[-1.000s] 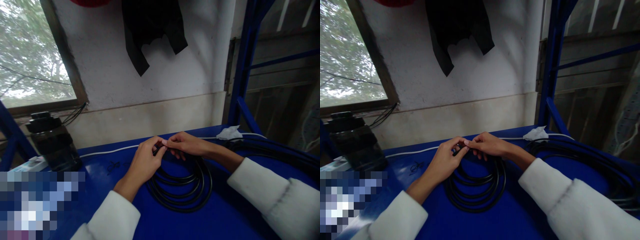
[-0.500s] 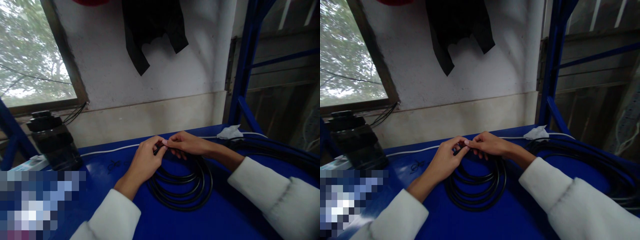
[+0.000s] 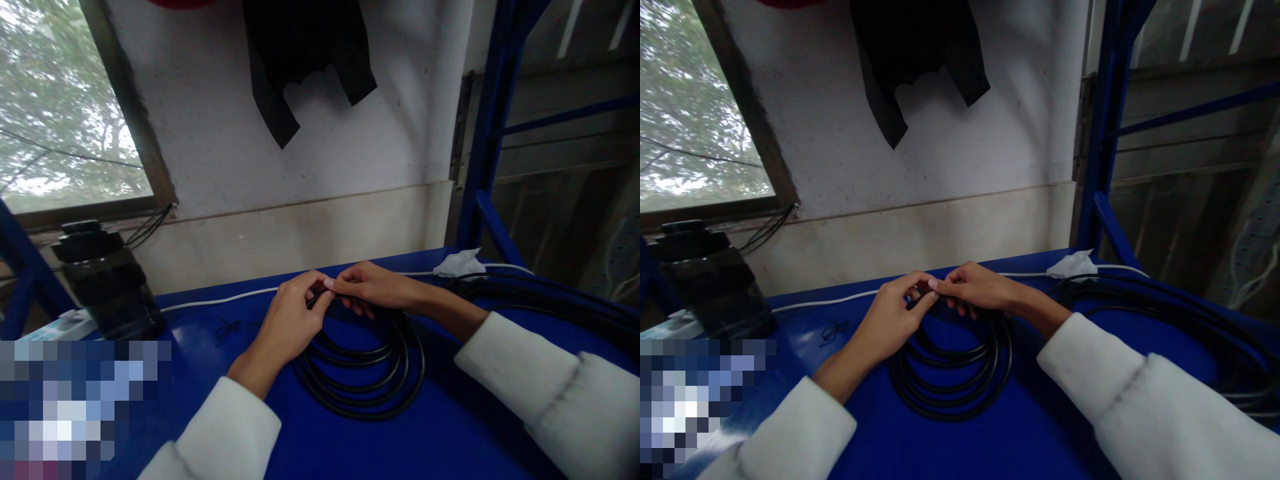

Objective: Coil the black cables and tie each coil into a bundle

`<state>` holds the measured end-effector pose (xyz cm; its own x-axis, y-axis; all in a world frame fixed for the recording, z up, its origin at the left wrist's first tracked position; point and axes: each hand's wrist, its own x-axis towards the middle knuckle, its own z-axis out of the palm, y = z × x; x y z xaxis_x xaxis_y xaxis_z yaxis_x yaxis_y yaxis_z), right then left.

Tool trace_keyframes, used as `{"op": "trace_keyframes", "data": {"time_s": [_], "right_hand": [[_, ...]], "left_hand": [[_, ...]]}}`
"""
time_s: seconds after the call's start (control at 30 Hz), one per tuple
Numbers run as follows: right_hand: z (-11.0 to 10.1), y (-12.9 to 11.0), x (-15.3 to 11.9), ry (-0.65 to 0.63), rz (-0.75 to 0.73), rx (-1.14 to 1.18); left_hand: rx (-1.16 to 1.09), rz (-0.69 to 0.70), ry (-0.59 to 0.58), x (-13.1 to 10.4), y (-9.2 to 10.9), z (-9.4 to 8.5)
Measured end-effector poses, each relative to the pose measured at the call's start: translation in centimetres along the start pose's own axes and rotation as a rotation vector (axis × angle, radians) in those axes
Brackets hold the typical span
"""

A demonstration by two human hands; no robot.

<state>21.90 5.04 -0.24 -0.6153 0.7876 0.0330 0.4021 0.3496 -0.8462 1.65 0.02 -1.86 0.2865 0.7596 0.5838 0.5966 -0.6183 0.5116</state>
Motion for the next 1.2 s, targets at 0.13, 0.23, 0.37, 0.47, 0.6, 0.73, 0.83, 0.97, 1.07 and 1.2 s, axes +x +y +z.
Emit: {"op": "trace_keyframes", "data": {"time_s": [0.13, 0.23, 0.37, 0.47, 0.6, 0.73, 0.83, 0.97, 1.07, 1.2], "right_hand": [[-0.01, 0.02, -0.04, 0.006, 0.001, -0.007], [-0.01, 0.04, -0.01, -0.005, -0.006, -0.009], [0.02, -0.05, -0.04, -0.011, -0.020, -0.031], [0.01, -0.11, -0.12, -0.018, -0.030, -0.042], [-0.03, -0.09, -0.14, -0.026, -0.024, -0.027], [-0.07, -0.05, -0.05, -0.027, -0.018, -0.023], [-0.06, -0.04, -0.05, -0.014, -0.006, -0.017], [-0.05, -0.06, -0.12, -0.022, -0.004, -0.018], [-0.04, -0.14, -0.12, -0.020, -0.005, -0.021], [-0.02, -0.10, -0.01, -0.016, 0.001, -0.025]], "left_hand": [[0.008, -0.002, -0.004, 0.02, -0.02, 0.07], [0.018, -0.004, -0.002, 0.00, -0.13, 0.14], [0.064, 0.003, 0.003, -0.03, -0.23, 0.16], [0.115, 0.014, -0.013, -0.02, -0.14, 0.12], [0.161, 0.021, -0.018, -0.03, 0.14, 0.11], [0.162, 0.043, -0.019, 0.00, 0.21, 0.22], [0.160, 0.054, -0.011, 0.02, 0.07, 0.31], [0.154, 0.064, -0.002, -0.01, -0.06, 0.36], [0.151, 0.066, 0.001, 0.00, -0.11, 0.38], [0.149, 0.056, 0.001, 0.07, -0.25, 0.40]]}}
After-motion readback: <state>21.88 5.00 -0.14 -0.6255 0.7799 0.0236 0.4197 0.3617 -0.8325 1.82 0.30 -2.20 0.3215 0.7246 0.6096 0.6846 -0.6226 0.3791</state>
